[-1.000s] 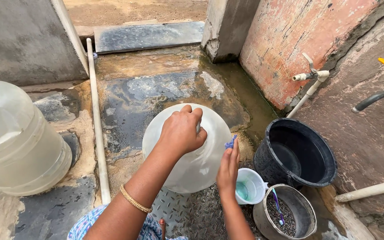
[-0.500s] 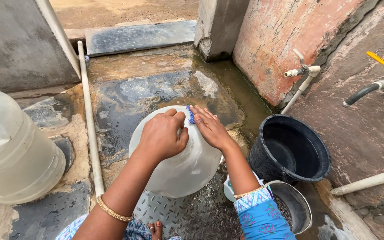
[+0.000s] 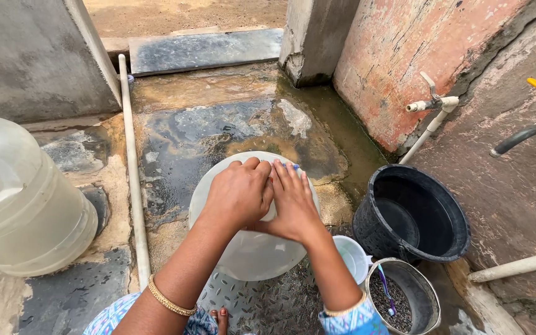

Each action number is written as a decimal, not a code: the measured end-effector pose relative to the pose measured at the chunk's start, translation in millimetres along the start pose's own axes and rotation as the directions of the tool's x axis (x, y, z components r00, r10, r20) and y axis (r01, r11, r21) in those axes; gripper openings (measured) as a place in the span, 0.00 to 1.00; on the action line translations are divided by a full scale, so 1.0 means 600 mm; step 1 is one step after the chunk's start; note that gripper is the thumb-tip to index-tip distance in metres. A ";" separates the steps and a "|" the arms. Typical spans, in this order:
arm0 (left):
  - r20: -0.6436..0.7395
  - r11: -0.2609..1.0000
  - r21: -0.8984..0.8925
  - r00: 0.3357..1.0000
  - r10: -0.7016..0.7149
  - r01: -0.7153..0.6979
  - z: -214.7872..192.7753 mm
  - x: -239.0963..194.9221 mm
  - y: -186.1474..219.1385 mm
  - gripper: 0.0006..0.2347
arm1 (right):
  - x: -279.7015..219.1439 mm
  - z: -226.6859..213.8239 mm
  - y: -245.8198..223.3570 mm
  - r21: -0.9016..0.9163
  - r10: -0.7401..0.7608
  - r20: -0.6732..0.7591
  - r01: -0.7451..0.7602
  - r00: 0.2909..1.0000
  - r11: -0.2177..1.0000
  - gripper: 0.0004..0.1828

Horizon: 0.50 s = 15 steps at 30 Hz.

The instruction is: Scrubbing the exterior and rim of a large plastic water jug using soapy water, a toothbrush, and a sponge.

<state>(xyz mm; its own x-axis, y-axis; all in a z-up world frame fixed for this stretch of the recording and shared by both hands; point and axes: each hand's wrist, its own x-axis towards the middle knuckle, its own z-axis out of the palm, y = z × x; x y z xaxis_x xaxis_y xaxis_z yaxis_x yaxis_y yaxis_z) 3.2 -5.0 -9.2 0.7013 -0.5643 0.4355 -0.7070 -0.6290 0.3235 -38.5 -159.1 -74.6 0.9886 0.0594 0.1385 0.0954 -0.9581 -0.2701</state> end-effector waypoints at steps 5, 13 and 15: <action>-0.093 0.990 0.031 0.987 -0.132 0.135 -0.004 0.009 -0.027 0.09 | 0.070 -0.036 0.005 0.045 -0.003 0.153 -0.004 0.988 0.999 0.79; -0.024 0.982 -0.029 0.982 -0.189 0.188 -0.044 -0.003 -0.057 0.07 | -0.199 0.109 -0.132 -0.066 -0.096 -0.314 0.079 0.945 0.995 0.76; 0.046 0.997 -0.040 0.997 -0.062 0.064 -0.058 -0.005 -0.060 0.07 | -0.206 0.121 -0.126 -0.220 -0.101 -0.246 0.046 0.964 0.974 0.68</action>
<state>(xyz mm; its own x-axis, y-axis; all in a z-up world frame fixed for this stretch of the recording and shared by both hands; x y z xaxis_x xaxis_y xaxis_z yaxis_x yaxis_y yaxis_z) 23.5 38.2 7.3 0.7474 -0.5478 0.3758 -0.6636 -0.6420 0.3841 -159.2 -73.9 -140.7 0.9146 0.0849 0.3953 0.1124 -0.9926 -0.0468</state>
